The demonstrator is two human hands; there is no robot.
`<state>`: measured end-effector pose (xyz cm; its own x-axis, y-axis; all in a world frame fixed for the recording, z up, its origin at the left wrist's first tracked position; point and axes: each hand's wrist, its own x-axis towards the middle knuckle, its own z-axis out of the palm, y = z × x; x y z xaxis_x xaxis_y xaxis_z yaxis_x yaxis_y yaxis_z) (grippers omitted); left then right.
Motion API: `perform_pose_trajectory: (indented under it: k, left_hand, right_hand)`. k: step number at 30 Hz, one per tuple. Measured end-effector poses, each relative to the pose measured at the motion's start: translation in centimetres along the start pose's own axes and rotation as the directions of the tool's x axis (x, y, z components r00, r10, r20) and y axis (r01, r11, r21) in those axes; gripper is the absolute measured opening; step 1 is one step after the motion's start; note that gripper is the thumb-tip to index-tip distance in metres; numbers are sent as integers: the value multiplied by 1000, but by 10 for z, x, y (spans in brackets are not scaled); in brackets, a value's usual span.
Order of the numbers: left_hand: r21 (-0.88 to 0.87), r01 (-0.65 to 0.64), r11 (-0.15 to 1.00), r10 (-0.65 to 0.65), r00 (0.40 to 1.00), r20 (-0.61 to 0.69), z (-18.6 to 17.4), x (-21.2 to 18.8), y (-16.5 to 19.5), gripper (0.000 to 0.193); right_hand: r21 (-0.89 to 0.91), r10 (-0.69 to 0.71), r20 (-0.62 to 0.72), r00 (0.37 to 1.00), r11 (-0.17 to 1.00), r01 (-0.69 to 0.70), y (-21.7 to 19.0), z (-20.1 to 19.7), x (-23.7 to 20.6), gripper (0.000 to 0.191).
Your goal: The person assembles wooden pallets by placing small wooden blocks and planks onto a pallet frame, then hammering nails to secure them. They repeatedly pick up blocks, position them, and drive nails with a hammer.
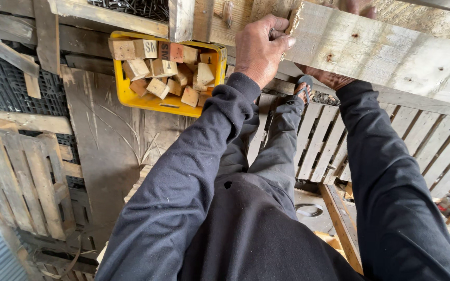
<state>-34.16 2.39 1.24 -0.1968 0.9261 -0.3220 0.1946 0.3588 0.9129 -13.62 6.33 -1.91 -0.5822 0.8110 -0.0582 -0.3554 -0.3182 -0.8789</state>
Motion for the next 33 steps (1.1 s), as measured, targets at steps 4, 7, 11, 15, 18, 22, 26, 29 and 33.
perform_pose_trajectory:
  k: [4,7,11,15,18,22,26,29,33]
  left_hand:
    - [6,-24,1000,24,1000,-5,3,1,-9,26]
    - [198,-386,901,415,900,-135,4,-1,-14,35]
    - [103,-80,992,81,997,-7,4,-5,-15,21]
    - [128,-108,986,111,994,-17,3,-10,-8,18]
    - [90,-54,994,55,998,-11,1,-11,-3,18]
    - [107,-133,985,137,990,-31,1,-11,-3,17]
    - [48,-84,995,87,994,-62,9,-10,-10,19]
    - [32,-135,990,138,981,-133,16,-7,-16,23]
    - [-487,92,868,-176,976,-130,7,-19,-16,23]
  right_hand:
    - [-170,-12,2,1000,985,12,6,-11,0,87]
    - [-277,-13,1,1000,961,13,8,-16,0,89]
    - [-97,-34,34,999,995,37,5,-14,-1,93]
    - [-992,44,-17,999,126,-23,-3,-9,-3,99]
    - [-11,5,84,996,1000,-4,-7,-8,-3,96]
    - [-694,8,42,999,720,24,-9,-7,-4,101]
    - [-859,22,38,999,512,21,-18,-4,-1,106]
    - [-979,104,-27,994,-206,-5,-28,2,3,104]
    - [-976,148,-218,965,-43,-214,-33,21,-27,91]
